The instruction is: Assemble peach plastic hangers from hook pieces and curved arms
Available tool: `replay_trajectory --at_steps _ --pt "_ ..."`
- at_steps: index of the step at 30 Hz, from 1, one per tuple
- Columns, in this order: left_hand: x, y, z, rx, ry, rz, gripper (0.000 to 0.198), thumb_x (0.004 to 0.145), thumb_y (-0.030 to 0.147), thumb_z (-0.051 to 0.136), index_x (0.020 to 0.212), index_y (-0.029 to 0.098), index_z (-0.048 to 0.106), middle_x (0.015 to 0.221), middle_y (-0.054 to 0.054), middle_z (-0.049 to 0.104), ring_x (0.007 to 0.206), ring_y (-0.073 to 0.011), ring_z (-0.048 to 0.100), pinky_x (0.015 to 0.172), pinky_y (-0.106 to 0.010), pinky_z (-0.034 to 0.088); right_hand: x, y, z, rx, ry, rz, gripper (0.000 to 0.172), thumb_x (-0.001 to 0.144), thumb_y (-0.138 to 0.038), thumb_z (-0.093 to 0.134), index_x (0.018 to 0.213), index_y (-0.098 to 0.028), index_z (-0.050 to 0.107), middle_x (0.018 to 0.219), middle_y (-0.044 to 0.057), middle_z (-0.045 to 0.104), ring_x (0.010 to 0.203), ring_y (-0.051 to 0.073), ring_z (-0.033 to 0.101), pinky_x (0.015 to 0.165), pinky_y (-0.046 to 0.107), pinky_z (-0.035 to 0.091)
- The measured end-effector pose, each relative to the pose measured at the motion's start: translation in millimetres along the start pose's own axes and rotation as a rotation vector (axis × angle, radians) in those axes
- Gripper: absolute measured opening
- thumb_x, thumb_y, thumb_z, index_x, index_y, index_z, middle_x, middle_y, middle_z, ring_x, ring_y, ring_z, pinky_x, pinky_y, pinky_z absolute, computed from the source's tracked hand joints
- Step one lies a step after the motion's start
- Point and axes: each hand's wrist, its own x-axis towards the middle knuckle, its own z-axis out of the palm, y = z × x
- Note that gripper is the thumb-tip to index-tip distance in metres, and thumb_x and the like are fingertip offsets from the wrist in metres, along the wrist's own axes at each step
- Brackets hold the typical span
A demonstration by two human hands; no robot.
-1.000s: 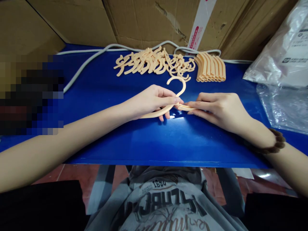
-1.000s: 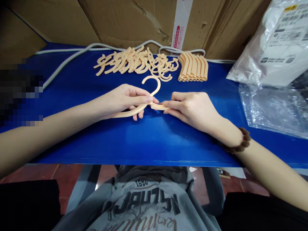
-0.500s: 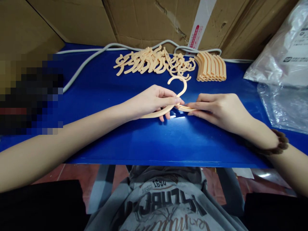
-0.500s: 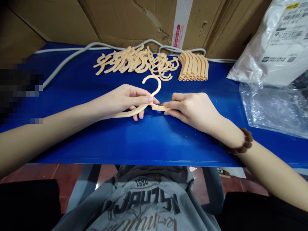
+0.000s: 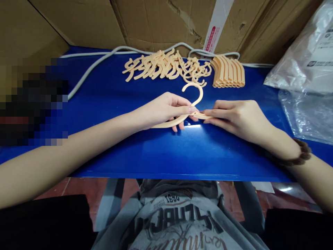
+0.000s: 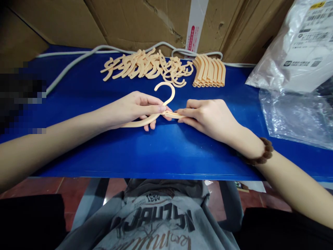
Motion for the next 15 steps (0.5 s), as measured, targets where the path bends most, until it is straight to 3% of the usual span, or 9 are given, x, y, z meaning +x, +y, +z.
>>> replay_trajectory --at_steps 9,15 --pt "-0.1 0.4 -0.5 -0.008 0.0 -0.014 0.017 0.1 0.023 0.069 0.09 0.015 0.08 0.069 -0.001 0.073 0.051 -0.0086 0.065 0.048 -0.016 0.052 0.2 -0.2 -0.6 -0.002 -0.009 -0.007 0.041 0.112 -0.041 0.046 0.132 -0.024 0.078 0.095 0.006 0.074 0.078 0.016 0.068 0.062 0.026 0.037" --pt "0.9 -0.4 -0.9 -0.032 -0.012 0.005 0.017 0.098 0.021 0.068 0.088 0.015 0.08 0.075 -0.001 0.076 0.051 -0.0089 0.065 0.047 -0.018 0.053 -0.2 0.5 -0.3 -0.001 -0.001 -0.017 0.04 0.112 -0.041 0.047 0.128 -0.022 0.079 0.094 0.006 0.075 0.077 0.016 0.068 0.061 0.027 0.037"
